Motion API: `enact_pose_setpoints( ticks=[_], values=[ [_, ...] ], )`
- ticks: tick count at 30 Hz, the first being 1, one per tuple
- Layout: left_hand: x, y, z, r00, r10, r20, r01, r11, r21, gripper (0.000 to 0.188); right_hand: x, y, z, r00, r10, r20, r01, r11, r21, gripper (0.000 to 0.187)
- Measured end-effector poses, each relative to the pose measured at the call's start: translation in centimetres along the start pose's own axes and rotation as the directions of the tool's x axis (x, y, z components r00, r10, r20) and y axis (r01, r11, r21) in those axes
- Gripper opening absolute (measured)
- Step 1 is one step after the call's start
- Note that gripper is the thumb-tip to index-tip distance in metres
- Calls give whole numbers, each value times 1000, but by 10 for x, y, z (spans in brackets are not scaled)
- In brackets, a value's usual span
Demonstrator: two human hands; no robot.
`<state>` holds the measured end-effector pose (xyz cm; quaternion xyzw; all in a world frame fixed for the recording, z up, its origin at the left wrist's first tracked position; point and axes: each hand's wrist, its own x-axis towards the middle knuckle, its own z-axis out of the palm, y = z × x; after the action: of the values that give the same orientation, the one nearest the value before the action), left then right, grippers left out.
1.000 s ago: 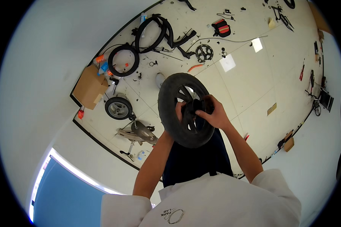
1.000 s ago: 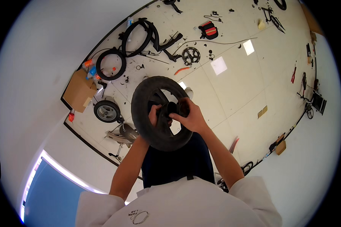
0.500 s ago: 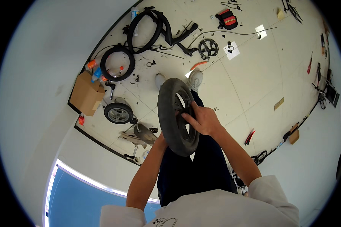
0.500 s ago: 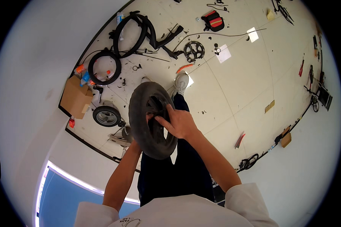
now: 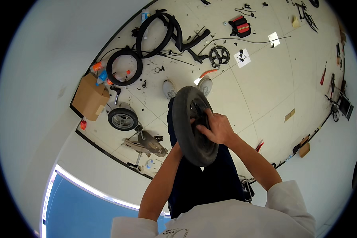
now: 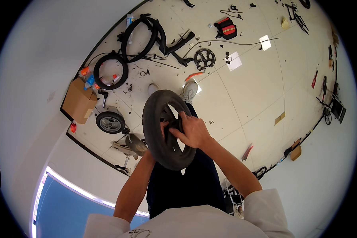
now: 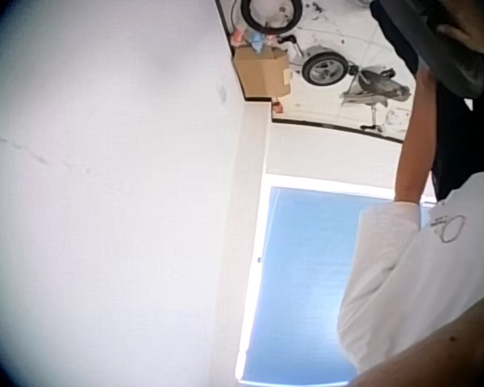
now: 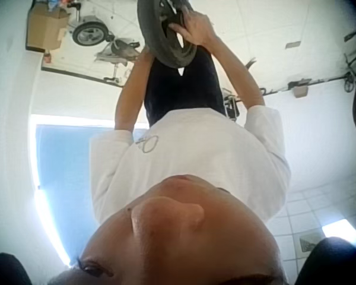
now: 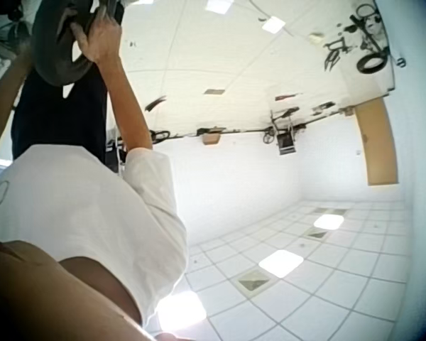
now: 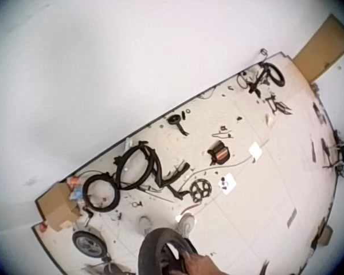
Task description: The person assembles a bicycle by attaching a wheel to the frame. They pick up the wheel, align it with the fork, and secure it using a tool. The person then adjusts the handlebars and checks the wheel alignment.
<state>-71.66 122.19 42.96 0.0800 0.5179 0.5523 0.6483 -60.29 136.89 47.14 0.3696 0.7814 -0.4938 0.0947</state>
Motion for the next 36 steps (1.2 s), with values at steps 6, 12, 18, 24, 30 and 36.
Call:
enact_pose_setpoints(
  ticks=[6, 12, 18, 24, 30, 36],
  values=[
    [7, 22, 5, 996, -93, -15, 94, 991, 91, 31, -2, 10, 9, 997, 59, 50, -60, 998, 14, 54],
    [5, 26, -10, 982, -107, 157, 35, 914, 405, 33, 3, -2, -3, 985, -170, 34, 173, 969, -174, 53],
    [4, 19, -21, 942, -318, 105, 263, 897, 354, 27, 9, 2, -10, 963, -247, 111, 264, 949, -174, 58],
    [8, -10, -11, 997, 27, -74, -21, 996, 83, 31, 11, -14, 7, 977, 156, 144, -157, 988, -8, 52],
    [10, 5, -14, 996, 57, -74, -27, 935, 353, 41, 12, -20, 24, 954, 299, 29, -299, 935, 189, 44],
    [1, 59, -8, 937, 348, 37, -291, 716, 634, 42, 13, -38, 16, 1000, -18, -19, 15, 993, -117, 39]
  ],
)
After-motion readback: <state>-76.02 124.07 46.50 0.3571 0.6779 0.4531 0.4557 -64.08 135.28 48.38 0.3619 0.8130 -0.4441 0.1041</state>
